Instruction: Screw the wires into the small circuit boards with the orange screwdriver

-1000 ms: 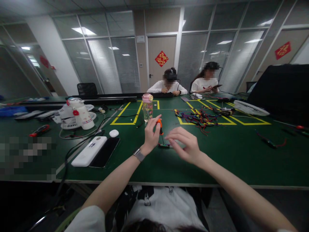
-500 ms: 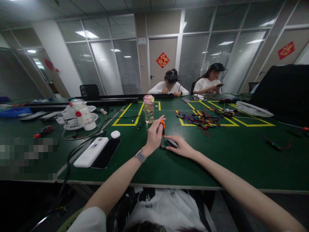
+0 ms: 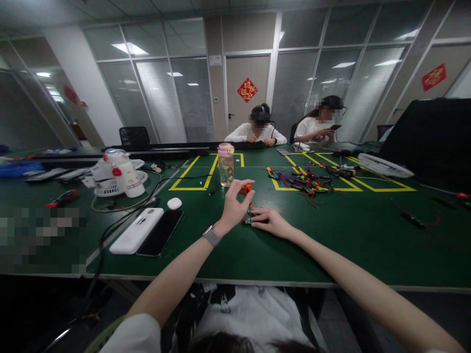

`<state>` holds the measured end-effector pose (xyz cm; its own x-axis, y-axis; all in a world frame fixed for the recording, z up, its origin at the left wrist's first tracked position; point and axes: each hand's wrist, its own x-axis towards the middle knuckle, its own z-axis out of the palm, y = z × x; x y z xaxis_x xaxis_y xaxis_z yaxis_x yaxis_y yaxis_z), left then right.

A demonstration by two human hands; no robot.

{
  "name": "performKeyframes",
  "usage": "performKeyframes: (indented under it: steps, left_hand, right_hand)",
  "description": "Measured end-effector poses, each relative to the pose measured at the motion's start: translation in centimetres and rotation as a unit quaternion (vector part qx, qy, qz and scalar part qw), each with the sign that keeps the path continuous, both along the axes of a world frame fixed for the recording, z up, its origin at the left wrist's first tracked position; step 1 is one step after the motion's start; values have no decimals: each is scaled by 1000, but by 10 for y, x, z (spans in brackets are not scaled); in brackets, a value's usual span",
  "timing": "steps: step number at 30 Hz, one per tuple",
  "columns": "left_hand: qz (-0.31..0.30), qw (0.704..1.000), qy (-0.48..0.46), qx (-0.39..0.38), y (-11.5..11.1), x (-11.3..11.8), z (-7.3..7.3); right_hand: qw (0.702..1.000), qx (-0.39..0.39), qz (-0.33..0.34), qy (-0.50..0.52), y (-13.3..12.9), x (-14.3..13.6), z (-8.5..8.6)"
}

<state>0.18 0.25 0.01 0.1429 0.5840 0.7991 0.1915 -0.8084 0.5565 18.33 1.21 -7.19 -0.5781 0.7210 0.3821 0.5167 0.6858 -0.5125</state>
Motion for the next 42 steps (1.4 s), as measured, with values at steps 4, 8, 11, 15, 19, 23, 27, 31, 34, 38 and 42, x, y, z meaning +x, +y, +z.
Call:
performKeyframes:
  steps: [4,8,11,15,19,23,27,31,34,38,42]
  left_hand:
    - [30,999,3,11,-1,-1,3]
    - [16,1000,7,7,-1,-2,3]
    - [-7,1000,10,12,-1,-3,3]
    - [-18,1000,7,0,-3,-3,5]
    - [-2,1000,3,10,-4,-3,6]
    - [6,1000,8,16,-1,-4,7]
    - [-7,1000,6,9,1,-4,6]
    - [-18,1000,8,-2,-1,-3,6]
    - [-17,1000,12,-2,-2,-3,6]
    - [-18,1000,12,1,-3,-3,7]
    - [-18,1000,11,1,-2,-3,7]
  right_hand:
    - [1000,-9,-5,1,-2,0,2]
    - [1000,-15,3,19,-1,0,1]
    - [999,-24,10,32,1,1,0]
    - [998,-48,21,40,3,3,1]
    - [994,-91,25,62,5,2,5]
    - [989,-105,-2,105,5,-1,8]
    - [994,-62,-36,88,3,-4,8]
    - [997,-38,-47,40,2,-5,6]
    - [998,-23,-53,29,2,-4,4]
    - [998,-15,-49,21,2,-3,3]
    - [999,-19,-48,18,2,-3,4]
